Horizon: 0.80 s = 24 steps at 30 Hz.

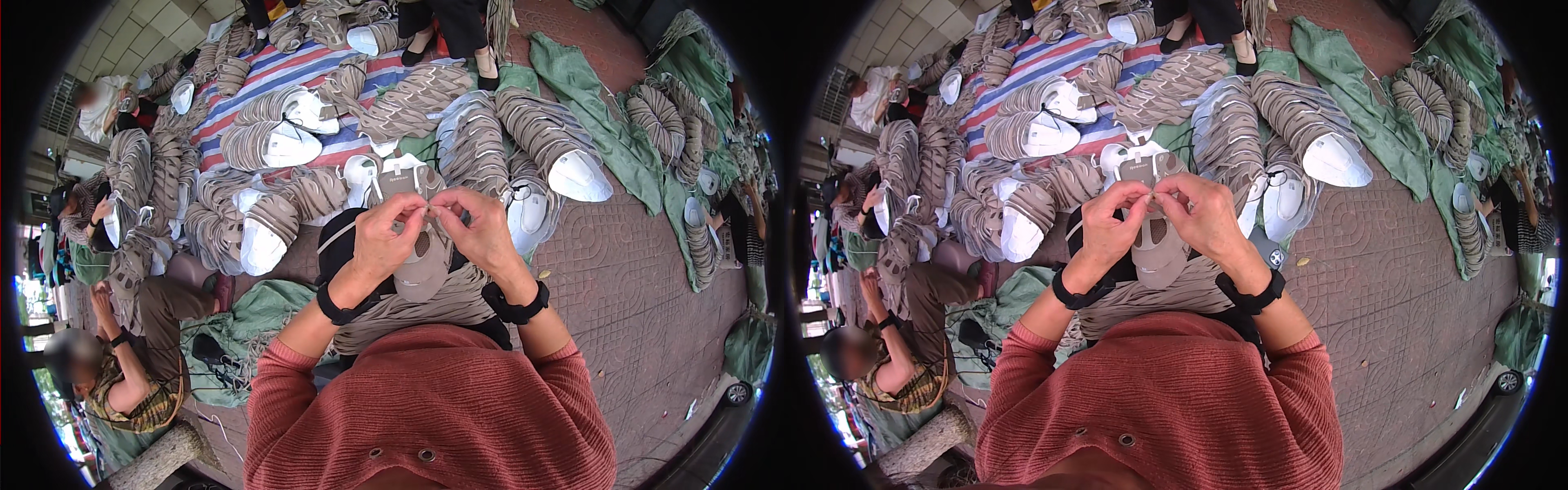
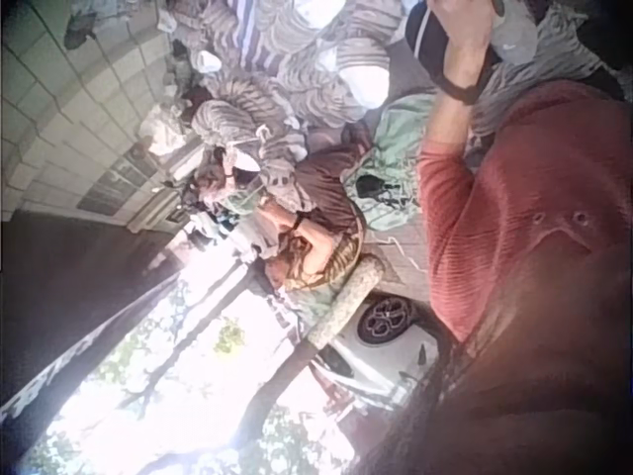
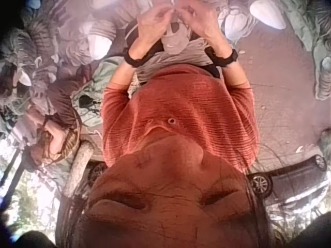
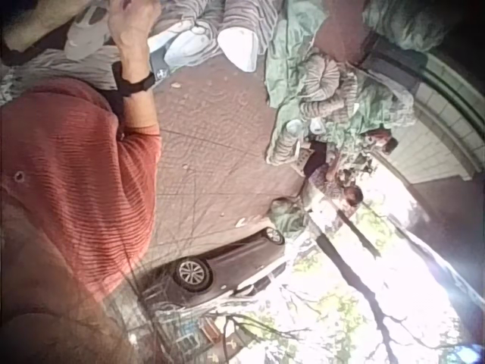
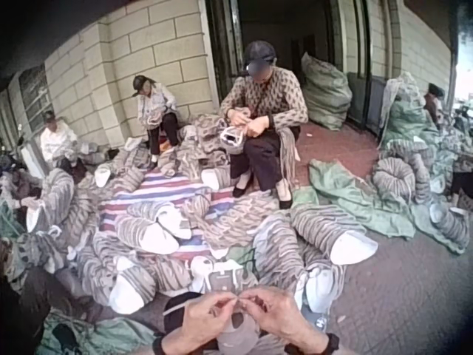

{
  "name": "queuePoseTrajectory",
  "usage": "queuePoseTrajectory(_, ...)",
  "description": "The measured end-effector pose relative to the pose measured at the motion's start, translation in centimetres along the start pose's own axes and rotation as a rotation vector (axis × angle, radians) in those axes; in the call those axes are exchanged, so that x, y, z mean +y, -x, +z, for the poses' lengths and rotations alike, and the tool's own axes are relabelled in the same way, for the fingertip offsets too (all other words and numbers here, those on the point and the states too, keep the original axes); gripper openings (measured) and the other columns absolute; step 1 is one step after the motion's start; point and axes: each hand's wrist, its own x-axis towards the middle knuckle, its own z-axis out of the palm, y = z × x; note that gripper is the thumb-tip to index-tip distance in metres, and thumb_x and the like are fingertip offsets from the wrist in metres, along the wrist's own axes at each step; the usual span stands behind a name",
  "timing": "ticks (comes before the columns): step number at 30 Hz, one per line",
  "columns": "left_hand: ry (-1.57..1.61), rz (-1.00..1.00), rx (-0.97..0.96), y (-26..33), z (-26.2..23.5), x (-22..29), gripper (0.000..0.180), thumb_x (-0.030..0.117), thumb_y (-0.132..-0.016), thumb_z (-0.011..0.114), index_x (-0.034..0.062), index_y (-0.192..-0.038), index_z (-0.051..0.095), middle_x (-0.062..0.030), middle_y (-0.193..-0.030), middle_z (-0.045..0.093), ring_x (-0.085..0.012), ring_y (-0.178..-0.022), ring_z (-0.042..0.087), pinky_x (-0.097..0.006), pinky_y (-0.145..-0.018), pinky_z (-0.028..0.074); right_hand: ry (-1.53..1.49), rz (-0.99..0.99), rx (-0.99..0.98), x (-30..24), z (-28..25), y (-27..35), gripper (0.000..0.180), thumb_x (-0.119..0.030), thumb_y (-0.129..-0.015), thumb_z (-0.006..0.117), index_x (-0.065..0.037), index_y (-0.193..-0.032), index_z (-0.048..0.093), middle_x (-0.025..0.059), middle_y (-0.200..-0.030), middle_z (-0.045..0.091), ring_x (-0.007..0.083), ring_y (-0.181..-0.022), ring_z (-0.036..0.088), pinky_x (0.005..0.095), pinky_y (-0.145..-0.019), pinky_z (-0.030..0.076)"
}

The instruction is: Manually lacing shoelaces into shoe uppers.

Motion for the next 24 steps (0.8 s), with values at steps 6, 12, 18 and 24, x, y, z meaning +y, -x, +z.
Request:
queuePoseTrajectory(6, 0.071, -0.053, -0.015, 0.2, -0.1, -0.2, 0.011, -0.002, -0.078, 0.061, 0.0010, -0.089, 0.059, -0.0104, -0.075, 0.063, -0.0183, -0.065, 0.065, -0.026, -0.057, 0.050, 0.029, 0.098, -0.062, 0.1, 0.2, 0.0, 0.012, -0.004, -0.074, 0.065, -0.001, -0.086, 0.062, 0.0023, -0.069, 0.063, 0.0077, -0.058, 0.054, 0.0222, -0.051, 0.043)
queuePoseTrajectory(12, -0.321, 0.308, -0.113, -0.2, -1.4, -0.4, 0.015, -0.002, -0.075, 0.062, 0.0017, -0.090, 0.059, -0.0124, -0.073, 0.063, -0.0234, -0.060, 0.063, -0.030, -0.053, 0.049, 0.187, 0.017, -0.028, -0.3, 0.5, 0.0, 0.009, -0.006, -0.070, 0.063, -0.004, -0.079, 0.060, 0.0080, -0.063, 0.060, 0.0200, -0.054, 0.059, 0.0301, -0.051, 0.046)
queuePoseTrajectory(18, -0.429, 0.407, -0.212, -0.2, -1.4, -0.5, 0.011, 0.000, -0.075, 0.062, 0.0014, -0.085, 0.057, -0.0116, -0.067, 0.060, -0.0270, -0.054, 0.059, -0.033, -0.048, 0.047, 0.133, 0.116, -0.030, 0.1, 0.9, -0.4, 0.007, -0.006, -0.072, 0.062, -0.003, -0.078, 0.060, 0.0069, -0.063, 0.060, 0.0176, -0.053, 0.058, 0.0296, -0.052, 0.046)
queuePoseTrajectory(24, -0.466, 0.272, -0.071, -0.3, -2.2, -0.9, 0.009, 0.003, -0.076, 0.063, 0.0052, -0.083, 0.058, -0.0101, -0.065, 0.060, -0.0269, -0.054, 0.059, -0.034, -0.047, 0.046, -0.076, 0.393, 0.034, 6.5, -1.2, -0.5, 0.008, -0.009, -0.080, 0.059, -0.001, -0.082, 0.059, 0.0026, -0.063, 0.059, 0.0068, -0.057, 0.053, 0.0231, -0.054, 0.043)
